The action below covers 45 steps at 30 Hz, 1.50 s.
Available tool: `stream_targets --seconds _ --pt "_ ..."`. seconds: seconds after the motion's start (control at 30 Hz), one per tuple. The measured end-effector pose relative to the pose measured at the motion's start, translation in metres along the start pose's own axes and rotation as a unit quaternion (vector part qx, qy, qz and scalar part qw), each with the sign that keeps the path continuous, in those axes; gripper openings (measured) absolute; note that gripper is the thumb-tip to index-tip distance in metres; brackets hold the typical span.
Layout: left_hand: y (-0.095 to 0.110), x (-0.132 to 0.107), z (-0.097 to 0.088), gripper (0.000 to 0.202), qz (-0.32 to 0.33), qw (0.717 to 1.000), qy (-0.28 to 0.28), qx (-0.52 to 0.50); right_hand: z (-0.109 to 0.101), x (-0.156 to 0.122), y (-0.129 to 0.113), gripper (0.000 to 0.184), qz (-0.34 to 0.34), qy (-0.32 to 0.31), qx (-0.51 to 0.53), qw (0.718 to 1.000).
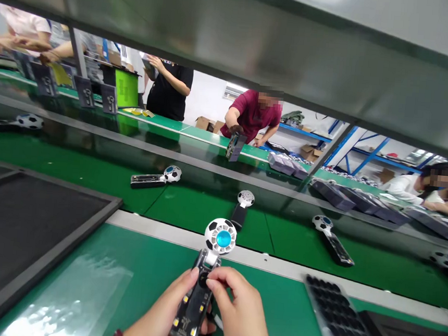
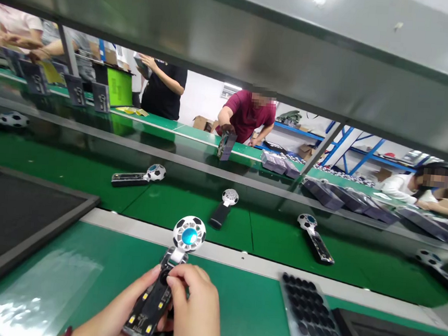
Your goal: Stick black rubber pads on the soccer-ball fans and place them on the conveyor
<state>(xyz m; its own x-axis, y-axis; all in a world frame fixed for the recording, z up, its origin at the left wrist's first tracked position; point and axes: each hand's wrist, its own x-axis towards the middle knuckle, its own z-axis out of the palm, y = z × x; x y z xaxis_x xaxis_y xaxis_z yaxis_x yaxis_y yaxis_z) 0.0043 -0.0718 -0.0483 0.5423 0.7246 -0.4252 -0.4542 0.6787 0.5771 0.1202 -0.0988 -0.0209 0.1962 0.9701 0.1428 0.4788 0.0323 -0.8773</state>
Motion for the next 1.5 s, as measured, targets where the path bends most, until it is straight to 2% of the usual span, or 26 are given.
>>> stream_targets --seconds 0.23,0.37,0.53,0.77,1.1,1.2,1.33,1.43,1.5 --pt "-0.001 0.000 0.000 0.028 0.018 1.000 -0.003 0.024 0.001 -0.001 0.003 0.014 -0.046 -0.002 -0.054 0.998" --pt "-0.001 -0.002 0.001 0.027 0.026 0.999 -0.013 0.026 0.000 -0.001 0.003 0.016 -0.086 -0.012 -0.125 0.988" --pt "0.001 -0.002 0.001 0.027 0.025 1.000 -0.008 0.013 0.003 -0.004 0.001 0.016 -0.112 0.014 -0.177 0.978" --pt "-0.001 0.000 -0.001 0.031 0.013 1.000 0.001 0.017 0.010 -0.007 0.005 0.017 -0.164 0.062 -0.163 0.971" --pt "0.001 -0.003 0.001 0.034 0.011 1.000 -0.014 0.025 0.009 -0.007 0.008 0.019 -0.164 0.027 -0.168 0.972" --pt "-0.001 -0.002 -0.001 0.034 0.004 1.000 -0.010 0.027 0.013 -0.008 0.013 0.020 -0.146 0.056 -0.170 0.973" --pt "-0.002 -0.001 -0.002 0.033 -0.009 1.000 -0.004 0.028 0.019 -0.007 0.021 0.016 -0.069 0.110 -0.139 0.982" --pt "0.001 0.000 -0.003 0.032 -0.007 0.999 -0.027 0.044 0.013 -0.003 0.025 0.037 0.005 0.088 -0.059 0.994" --pt "0.004 -0.001 -0.002 0.032 -0.005 0.997 -0.056 0.055 0.004 -0.003 0.028 0.036 0.051 0.053 -0.020 0.997"
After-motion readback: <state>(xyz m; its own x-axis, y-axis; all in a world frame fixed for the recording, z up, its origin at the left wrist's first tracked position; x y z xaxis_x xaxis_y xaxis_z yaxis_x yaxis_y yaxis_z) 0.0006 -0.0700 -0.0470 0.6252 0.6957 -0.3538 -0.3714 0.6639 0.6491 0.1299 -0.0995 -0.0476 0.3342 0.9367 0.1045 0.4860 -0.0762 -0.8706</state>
